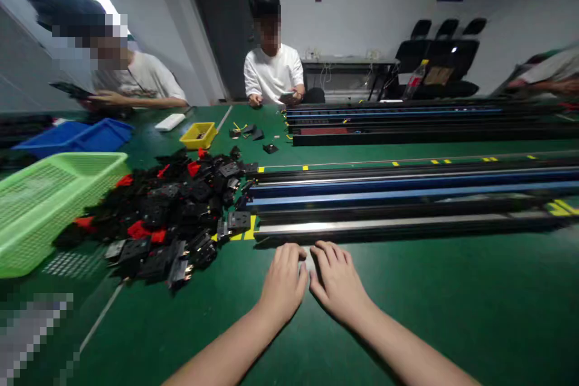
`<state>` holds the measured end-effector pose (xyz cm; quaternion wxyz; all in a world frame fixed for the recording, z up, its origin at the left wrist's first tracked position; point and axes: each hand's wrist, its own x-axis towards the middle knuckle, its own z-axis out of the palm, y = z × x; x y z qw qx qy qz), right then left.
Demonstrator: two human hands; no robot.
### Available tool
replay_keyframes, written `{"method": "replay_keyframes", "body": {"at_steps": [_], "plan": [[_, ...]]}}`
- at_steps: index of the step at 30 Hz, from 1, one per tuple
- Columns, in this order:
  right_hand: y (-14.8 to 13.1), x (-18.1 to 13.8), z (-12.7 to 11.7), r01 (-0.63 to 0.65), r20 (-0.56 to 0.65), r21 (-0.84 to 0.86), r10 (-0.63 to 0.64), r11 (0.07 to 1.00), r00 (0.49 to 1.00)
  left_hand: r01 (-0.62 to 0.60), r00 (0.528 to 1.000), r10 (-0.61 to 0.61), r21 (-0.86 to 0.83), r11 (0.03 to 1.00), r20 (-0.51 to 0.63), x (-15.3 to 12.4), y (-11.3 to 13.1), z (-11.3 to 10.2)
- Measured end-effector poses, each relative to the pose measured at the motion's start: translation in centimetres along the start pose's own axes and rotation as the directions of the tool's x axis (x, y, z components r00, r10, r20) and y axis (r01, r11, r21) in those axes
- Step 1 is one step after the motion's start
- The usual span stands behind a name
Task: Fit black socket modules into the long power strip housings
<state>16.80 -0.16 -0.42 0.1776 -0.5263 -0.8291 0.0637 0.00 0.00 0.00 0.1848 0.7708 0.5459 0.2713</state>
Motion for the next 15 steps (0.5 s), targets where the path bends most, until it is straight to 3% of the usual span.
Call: {"method": "replay_keyframes", "body": {"at_steps": [15], "plan": [[-0.08, -0.15, -0.57, 0.021, 0.016, -0.023, -0.021, 1.0, 1.0, 0.006, 1.0, -0.006, 0.011, 1.0, 0.002, 0.39, -0.14, -0.17]]}}
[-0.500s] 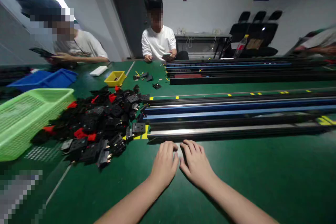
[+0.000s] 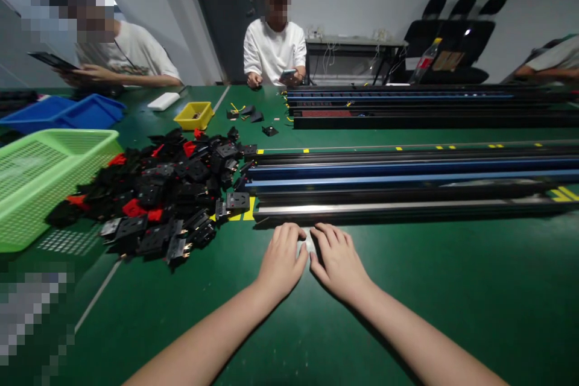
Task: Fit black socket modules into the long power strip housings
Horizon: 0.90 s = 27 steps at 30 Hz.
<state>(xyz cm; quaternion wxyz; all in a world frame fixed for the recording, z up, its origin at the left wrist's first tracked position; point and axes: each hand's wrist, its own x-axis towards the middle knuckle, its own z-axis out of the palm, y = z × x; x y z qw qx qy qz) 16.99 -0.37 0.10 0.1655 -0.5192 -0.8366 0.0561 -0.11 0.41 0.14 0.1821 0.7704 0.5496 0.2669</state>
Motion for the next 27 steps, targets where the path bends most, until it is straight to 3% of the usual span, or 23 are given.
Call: {"method": "replay_keyframes", "body": {"at_steps": [8, 21, 27], "plan": [[0.0, 0.0, 0.0, -0.012, 0.02, -0.017, 0.012, 1.0, 1.0, -0.158, 0.979, 0.152, 0.029, 0.987, 0.135, -1.3, -1.6, -1.2], [0.7, -0.5, 0.0, 0.05, 0.018, 0.028, -0.05, 0.998, 0.999, -0.155, 0.98, 0.113, 0.267, 0.951, 0.165, -1.7, -1.7, -0.9], [1.0, -1.3, 0.2, 0.083, 0.117, -0.004, -0.082, 0.997, 0.99, -0.19, 0.978, 0.148, 0.333, 0.924, 0.145, -2.2, -1.7, -0.7]]}}
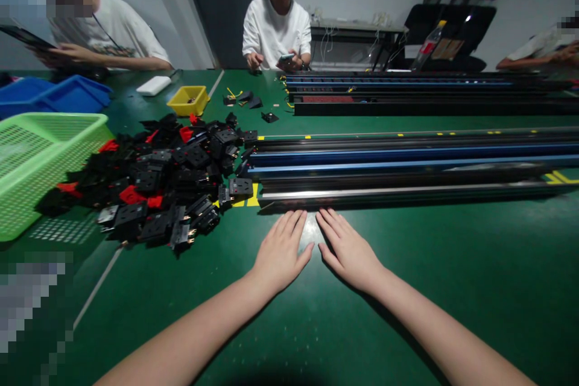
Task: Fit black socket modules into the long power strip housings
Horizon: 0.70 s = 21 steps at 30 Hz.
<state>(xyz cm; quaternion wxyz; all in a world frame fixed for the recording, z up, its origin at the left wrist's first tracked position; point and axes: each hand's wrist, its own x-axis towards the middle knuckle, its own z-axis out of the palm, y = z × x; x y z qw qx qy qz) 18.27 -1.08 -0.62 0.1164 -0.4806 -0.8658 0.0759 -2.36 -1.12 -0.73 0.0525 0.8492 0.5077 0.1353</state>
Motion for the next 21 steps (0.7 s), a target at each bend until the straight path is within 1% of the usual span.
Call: {"method": "replay_keyframes", "body": {"at_steps": [6, 13, 21], "plan": [[-0.06, -0.17, 0.07, 0.023, 0.058, -0.074, -0.019, 0.997, 0.998, 0.001, 1.0, 0.0, 0.055, 0.999, -0.018, -0.57, 0.35, 0.5], [0.01, -0.24, 0.35, 0.046, 0.03, -0.099, -0.043, 0.994, 0.999, -0.007, 1.0, 0.007, 0.05, 0.999, 0.005, -0.65, 0.34, 0.53], [-0.14, -0.21, 0.3, 0.042, 0.063, -0.129, -0.034, 0.991, 0.997, -0.01, 1.0, 0.009, 0.051, 0.999, 0.014, -0.56, 0.41, 0.44]]}}
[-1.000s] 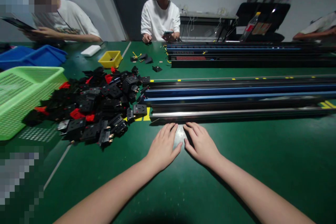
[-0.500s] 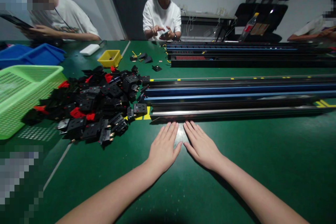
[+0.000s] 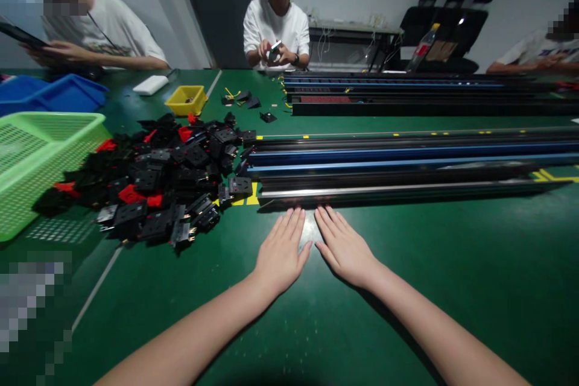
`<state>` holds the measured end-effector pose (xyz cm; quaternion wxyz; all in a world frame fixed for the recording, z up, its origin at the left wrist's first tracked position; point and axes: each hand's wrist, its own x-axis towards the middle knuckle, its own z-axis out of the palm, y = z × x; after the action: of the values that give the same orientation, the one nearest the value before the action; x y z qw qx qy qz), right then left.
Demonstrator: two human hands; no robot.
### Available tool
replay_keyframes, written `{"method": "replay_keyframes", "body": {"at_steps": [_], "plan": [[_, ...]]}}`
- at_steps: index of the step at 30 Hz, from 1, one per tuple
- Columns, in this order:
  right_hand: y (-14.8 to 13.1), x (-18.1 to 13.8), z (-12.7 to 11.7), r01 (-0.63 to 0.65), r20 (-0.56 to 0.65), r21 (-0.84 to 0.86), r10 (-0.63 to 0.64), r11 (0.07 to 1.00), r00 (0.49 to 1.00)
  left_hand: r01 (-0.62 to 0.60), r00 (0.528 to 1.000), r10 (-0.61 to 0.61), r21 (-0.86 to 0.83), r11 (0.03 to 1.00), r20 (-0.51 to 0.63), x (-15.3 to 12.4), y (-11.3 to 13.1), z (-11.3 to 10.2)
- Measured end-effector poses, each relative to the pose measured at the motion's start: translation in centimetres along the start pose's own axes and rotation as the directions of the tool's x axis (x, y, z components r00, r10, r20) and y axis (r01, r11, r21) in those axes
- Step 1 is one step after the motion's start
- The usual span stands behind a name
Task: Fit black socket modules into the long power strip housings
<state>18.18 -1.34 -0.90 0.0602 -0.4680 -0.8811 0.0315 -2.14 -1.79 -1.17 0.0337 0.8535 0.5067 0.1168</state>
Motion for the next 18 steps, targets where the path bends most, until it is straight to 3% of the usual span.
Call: {"method": "replay_keyframes", "body": {"at_steps": [18], "plan": [[0.24, -0.09, 0.32, 0.011, -0.048, 0.024, -0.01, 1.0, 0.999, -0.008, 1.0, 0.008, -0.016, 1.0, -0.016, -0.18, -0.15, 0.19]]}}
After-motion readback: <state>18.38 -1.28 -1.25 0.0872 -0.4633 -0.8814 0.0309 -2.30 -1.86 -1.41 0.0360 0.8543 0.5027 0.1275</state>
